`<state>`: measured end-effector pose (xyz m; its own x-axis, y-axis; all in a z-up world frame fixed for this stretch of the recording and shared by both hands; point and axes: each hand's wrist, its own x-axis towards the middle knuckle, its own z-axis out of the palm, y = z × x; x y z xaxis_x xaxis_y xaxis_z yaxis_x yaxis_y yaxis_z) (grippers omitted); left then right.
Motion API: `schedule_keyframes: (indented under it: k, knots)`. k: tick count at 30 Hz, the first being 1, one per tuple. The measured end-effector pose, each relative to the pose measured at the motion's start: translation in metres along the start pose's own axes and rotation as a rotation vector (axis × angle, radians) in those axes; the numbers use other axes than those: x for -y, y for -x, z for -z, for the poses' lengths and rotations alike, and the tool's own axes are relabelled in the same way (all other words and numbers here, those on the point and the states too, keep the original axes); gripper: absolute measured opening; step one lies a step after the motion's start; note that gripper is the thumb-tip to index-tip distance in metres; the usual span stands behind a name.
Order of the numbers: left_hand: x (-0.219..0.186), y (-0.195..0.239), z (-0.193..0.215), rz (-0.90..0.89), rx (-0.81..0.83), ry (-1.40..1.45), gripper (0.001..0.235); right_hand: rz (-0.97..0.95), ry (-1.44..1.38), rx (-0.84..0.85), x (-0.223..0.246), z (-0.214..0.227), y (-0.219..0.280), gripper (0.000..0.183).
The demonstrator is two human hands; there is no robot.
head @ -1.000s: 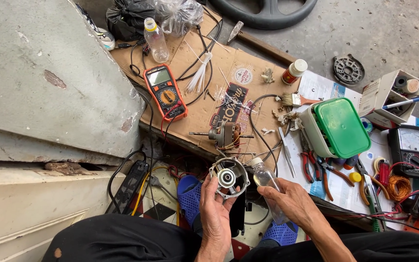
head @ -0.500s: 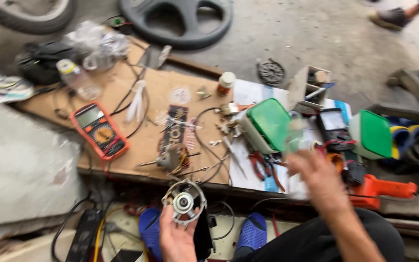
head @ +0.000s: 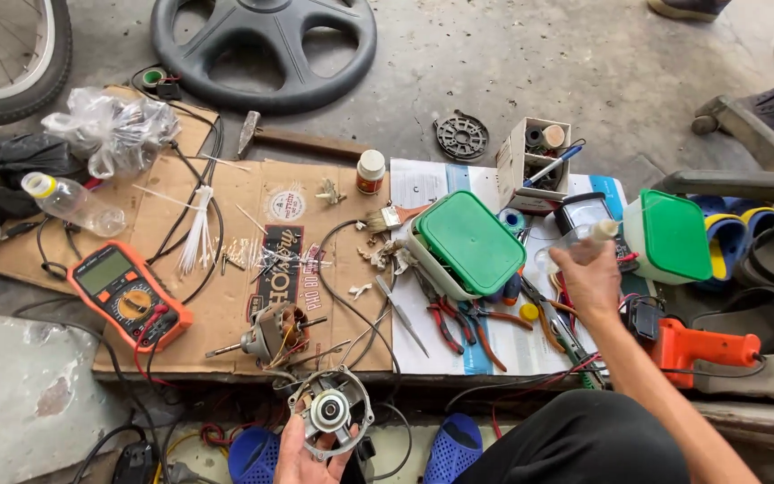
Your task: The person pours liquid from a plastic bottle into a motor component, then uses a brush to apply the liquid inside the component. They rotate and inspect the component while continuing to apply the liquid with the brush.
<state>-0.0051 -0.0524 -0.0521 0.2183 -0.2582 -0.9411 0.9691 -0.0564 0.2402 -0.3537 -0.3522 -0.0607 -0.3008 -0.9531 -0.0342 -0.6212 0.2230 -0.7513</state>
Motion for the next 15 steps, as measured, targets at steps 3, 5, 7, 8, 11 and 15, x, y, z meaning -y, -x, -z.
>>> schedule_keyframes:
  k: [3, 5, 7, 8, 11, 15]
  knots:
    - [0.001, -0.005, -0.009, -0.015, 0.028, 0.003, 0.056, -0.021, -0.009, 0.002, -0.034, -0.025, -0.010, 0.062]
    - [-0.002, 0.013, -0.023, -0.013, 0.079, -0.028, 0.059, -0.046, 0.061, 0.008, -0.039, -0.032, -0.004, 0.066]
    - [0.019, -0.005, -0.023, -0.101, 0.190, 0.021, 0.061, 0.025, 0.061, -0.026, -0.079, -0.032, -0.031, 0.067]
    - [0.024, -0.014, -0.017, -0.191, 0.310, 0.059, 0.064, 0.095, 0.054, -0.070, -0.097, -0.042, -0.040, 0.068]
    - [0.003, 0.068, -0.049, -0.188, 0.305, -0.057, 0.060, -0.079, -0.182, 0.037, -0.057, -0.012, -0.007, 0.083]
    - [-0.012, 0.116, -0.057, -0.157, 0.322, -0.119, 0.067, -0.106, -0.289, -0.058, 0.006, 0.065, 0.077, 0.052]
